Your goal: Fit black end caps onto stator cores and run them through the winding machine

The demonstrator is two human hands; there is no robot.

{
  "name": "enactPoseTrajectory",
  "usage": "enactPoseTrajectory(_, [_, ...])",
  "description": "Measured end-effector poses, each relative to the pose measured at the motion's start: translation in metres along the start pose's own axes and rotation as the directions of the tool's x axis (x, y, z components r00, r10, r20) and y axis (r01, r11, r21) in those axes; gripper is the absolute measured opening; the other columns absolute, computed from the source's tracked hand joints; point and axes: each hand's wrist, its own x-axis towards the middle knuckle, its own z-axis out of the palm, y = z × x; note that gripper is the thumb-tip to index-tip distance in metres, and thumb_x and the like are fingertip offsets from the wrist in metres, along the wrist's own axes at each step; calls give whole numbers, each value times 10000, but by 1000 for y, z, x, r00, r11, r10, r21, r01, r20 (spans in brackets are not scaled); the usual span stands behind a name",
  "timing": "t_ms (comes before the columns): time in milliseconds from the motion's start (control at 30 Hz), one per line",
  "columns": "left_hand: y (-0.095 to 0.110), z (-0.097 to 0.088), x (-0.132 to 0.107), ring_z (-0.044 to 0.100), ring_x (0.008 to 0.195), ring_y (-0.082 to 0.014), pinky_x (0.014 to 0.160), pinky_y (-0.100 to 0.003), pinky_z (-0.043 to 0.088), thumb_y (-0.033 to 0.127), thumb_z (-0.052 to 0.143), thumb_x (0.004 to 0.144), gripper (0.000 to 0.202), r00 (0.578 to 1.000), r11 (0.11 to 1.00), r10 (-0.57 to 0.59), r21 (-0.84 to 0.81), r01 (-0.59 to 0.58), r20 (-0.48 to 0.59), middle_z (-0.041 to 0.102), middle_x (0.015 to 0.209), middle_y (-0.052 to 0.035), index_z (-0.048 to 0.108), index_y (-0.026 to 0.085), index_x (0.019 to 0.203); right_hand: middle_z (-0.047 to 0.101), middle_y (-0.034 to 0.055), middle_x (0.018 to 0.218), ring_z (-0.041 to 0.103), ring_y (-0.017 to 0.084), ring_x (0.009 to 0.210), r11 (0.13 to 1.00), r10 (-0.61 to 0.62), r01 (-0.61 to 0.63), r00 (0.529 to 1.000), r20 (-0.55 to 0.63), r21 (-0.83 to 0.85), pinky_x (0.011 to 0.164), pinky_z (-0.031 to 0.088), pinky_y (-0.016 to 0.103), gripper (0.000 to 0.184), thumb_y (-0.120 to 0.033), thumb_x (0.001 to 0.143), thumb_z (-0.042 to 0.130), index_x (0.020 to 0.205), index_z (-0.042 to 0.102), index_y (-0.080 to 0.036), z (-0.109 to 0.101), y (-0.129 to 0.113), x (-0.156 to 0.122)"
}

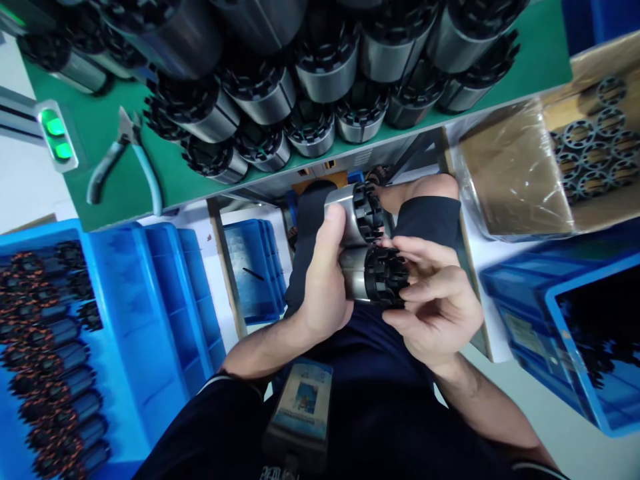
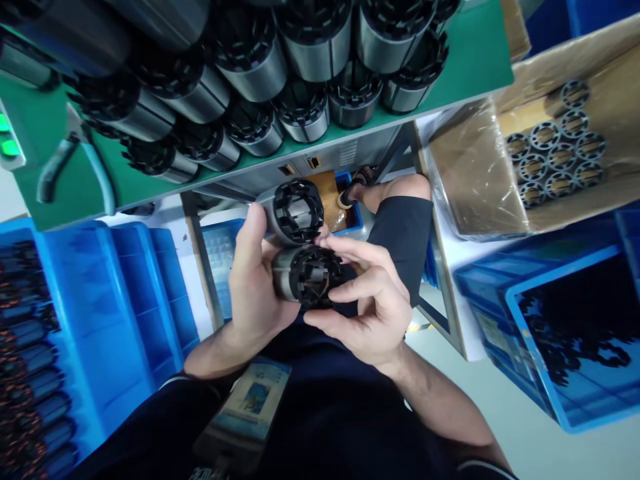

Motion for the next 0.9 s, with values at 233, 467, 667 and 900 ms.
enactPoseTrajectory(233, [0,-1,10,773,1430,-469,1113,-550,715,678,757,1077,504,998,996,-70,-57,70,7,873,1173,-121,809,202,1235,877,114,1358,850,373,1244,990,60,-49,995,84,-136,1061,730,616,412,-364,879,1071,1214,838,-301,-17,-5,7])
enactPoseTrajectory(467, [-3,-1,14,765,1459,-477,1108,-547,722,636,871,1031,607,995,989,-95,-111,99,39,869,1285,-116,780,194,1437,855,111,1340,847,367,1244,968,113,-84,987,115,-235,1072,751,607,561,-347,893,1060,1417,860,-346,-22,-12,11])
enactPoseTrajectory(667, [-9,-5,15,782,1452,-449,1087,-544,734,624,816,1070,497,987,989,-117,-73,126,113,874,1273,-75,813,219,1359,834,100,1336,849,346,1198,967,117,-84,985,125,-242,1020,783,565,644,-370,854,1100,1456,872,-400,-28,-12,9])
enactPoseTrajectory(900, [-10,-2,14,787,1444,-395,1061,-466,751,528,708,1126,334,979,988,-137,-50,146,151,876,1219,-85,829,217,1142,798,100,1349,820,326,1143,939,81,-22,984,158,-342,916,777,521,631,-392,892,1070,1483,854,-427,-25,-11,-2])
